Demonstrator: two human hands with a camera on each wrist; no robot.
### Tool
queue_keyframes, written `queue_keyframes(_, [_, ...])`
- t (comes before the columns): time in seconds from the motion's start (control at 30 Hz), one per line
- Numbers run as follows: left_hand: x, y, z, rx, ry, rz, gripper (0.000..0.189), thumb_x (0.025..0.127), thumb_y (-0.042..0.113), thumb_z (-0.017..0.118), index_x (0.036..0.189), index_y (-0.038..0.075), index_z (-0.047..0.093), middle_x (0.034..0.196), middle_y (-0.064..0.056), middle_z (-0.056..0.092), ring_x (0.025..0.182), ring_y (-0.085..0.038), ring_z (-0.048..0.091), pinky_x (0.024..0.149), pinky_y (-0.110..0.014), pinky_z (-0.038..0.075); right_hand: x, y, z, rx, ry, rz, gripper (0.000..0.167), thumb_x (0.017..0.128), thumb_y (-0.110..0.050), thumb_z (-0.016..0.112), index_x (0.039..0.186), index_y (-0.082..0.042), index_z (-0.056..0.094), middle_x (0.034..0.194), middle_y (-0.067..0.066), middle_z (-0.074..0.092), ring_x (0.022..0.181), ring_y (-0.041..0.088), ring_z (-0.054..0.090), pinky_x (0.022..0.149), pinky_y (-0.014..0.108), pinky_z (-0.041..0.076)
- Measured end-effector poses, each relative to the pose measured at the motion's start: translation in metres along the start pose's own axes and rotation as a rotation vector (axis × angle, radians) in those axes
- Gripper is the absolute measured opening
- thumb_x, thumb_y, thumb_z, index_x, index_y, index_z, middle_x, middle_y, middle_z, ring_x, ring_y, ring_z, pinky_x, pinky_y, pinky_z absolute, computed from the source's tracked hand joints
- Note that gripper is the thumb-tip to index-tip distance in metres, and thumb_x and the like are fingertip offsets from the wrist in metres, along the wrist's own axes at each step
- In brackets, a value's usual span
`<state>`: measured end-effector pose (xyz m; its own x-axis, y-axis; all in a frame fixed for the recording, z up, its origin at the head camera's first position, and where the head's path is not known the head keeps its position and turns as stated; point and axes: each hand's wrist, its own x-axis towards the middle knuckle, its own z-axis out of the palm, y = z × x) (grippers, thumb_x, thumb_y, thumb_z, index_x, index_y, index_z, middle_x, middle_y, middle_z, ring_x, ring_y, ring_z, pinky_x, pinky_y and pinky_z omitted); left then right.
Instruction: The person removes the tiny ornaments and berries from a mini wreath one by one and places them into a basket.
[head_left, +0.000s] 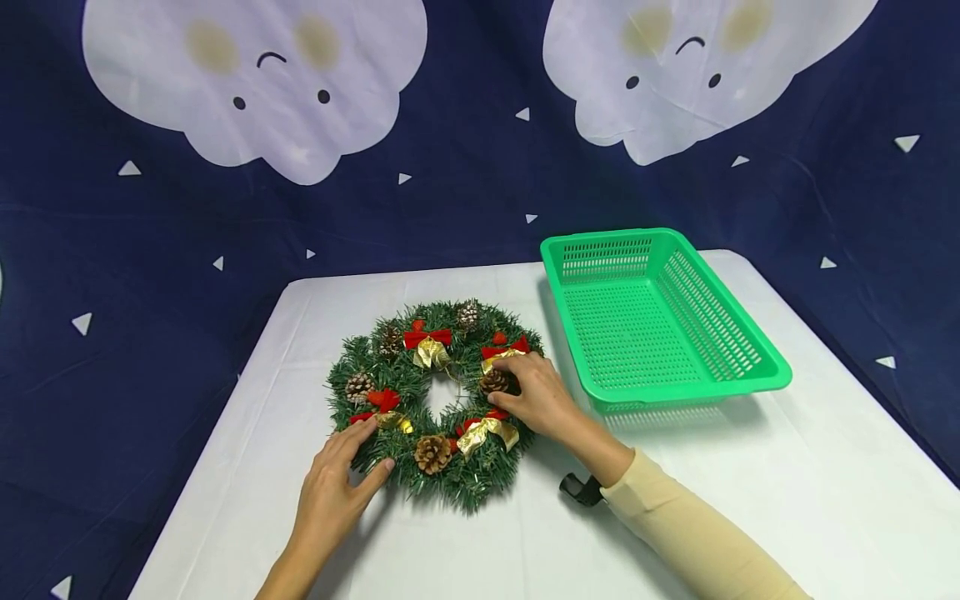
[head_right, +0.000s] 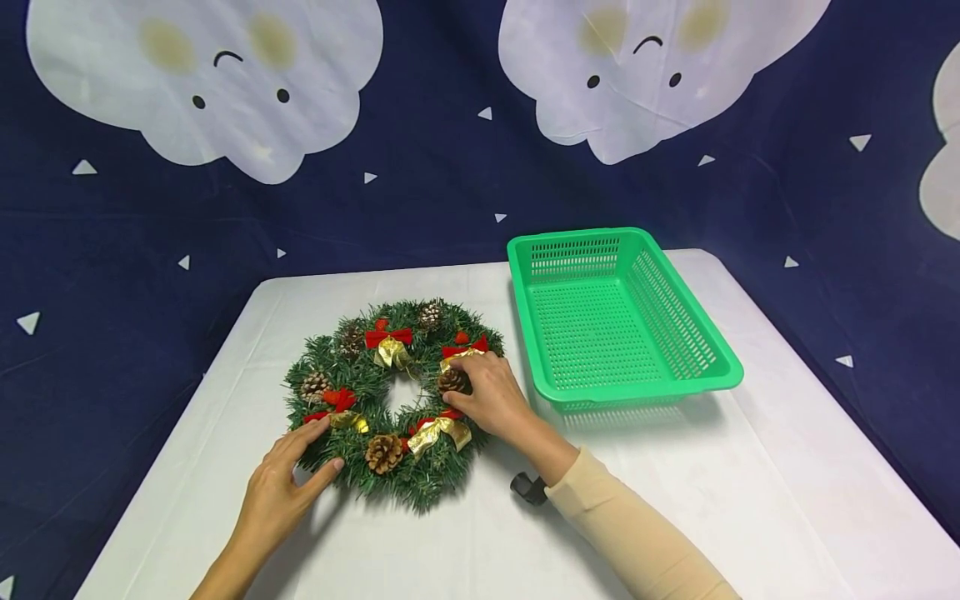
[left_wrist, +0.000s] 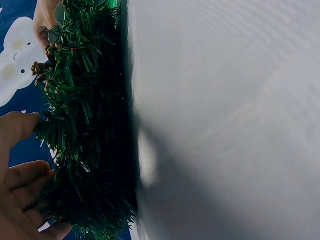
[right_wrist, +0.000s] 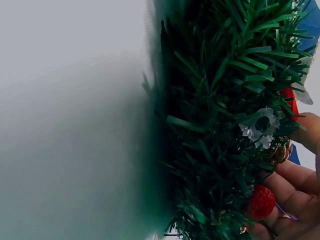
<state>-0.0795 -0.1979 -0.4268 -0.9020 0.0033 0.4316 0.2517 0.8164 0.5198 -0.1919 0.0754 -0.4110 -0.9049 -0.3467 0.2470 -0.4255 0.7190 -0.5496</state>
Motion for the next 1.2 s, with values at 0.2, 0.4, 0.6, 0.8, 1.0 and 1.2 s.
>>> queue_keyframes(0.2, [-0.001,0.0,0.0,0.008,0.007,0.006,0.06,0.074,0.02,0.079,0.129,0.008,0.058,0.127,-0.015,0.061,0.12,-0.038,0.052,0.098,-0.057,0.039,-0.001,0.001,0.001,0.001,0.01,-0.02,0.049,0.079,-0.027,0.076,0.121,-0.008,0.062,0.121,0.008,0.065,0.106,0.024,0.054,0.095,0.043,0.043])
queue_keyframes(0.4, [-0.001,0.0,0.0,0.009,0.013,0.012,0.06,0.074,0.02,0.079,0.129,0.007,0.058,0.126,-0.015,0.061,0.119,-0.038,0.053,0.098,-0.057,0.04,-0.001,0.001,0.0,0.002,0.035,-0.035,0.049,0.079,-0.027,0.075,0.123,-0.009,0.061,0.121,0.009,0.065,0.106,0.023,0.054,0.093,0.042,0.044])
queue_keyframes(0.6, [0.0,0.0,0.0,0.009,0.024,0.016,0.06,0.073,0.019,0.079,0.128,0.007,0.058,0.124,-0.016,0.062,0.117,-0.037,0.054,0.096,-0.056,0.041,0.0,-0.003,-0.007,0.026,0.075,-0.059,0.05,0.079,-0.027,0.075,0.122,-0.008,0.061,0.117,0.01,0.066,0.103,0.024,0.055,0.094,0.043,0.046])
queue_keyframes(0.8, [-0.001,0.001,-0.001,0.002,0.009,-0.001,0.06,0.074,0.02,0.079,0.129,0.008,0.058,0.126,-0.016,0.061,0.118,-0.038,0.053,0.097,-0.057,0.04,0.0,-0.01,-0.018,0.046,0.097,-0.067,0.05,0.08,-0.027,0.074,0.124,-0.009,0.06,0.119,0.009,0.065,0.11,0.026,0.055,0.098,0.047,0.045])
queue_keyframes(1.0, [-0.001,0.001,-0.002,-0.005,-0.007,-0.015,0.06,0.075,0.02,0.078,0.13,0.007,0.057,0.127,-0.017,0.06,0.12,-0.04,0.052,0.098,-0.06,0.038,0.0,-0.016,-0.035,0.078,0.107,-0.045,0.05,0.081,-0.027,0.074,0.126,-0.011,0.059,0.122,0.009,0.064,0.114,0.026,0.054,0.096,0.046,0.047])
queue_keyframes(1.2, [-0.001,0.0,-0.001,-0.007,-0.016,-0.021,0.06,0.076,0.021,0.078,0.13,0.008,0.057,0.127,-0.016,0.06,0.12,-0.039,0.052,0.097,-0.059,0.039,-0.001,-0.015,-0.051,0.12,0.136,-0.009,0.052,0.081,-0.027,0.074,0.128,-0.009,0.058,0.126,0.012,0.061,0.12,0.03,0.053,0.101,0.05,0.044])
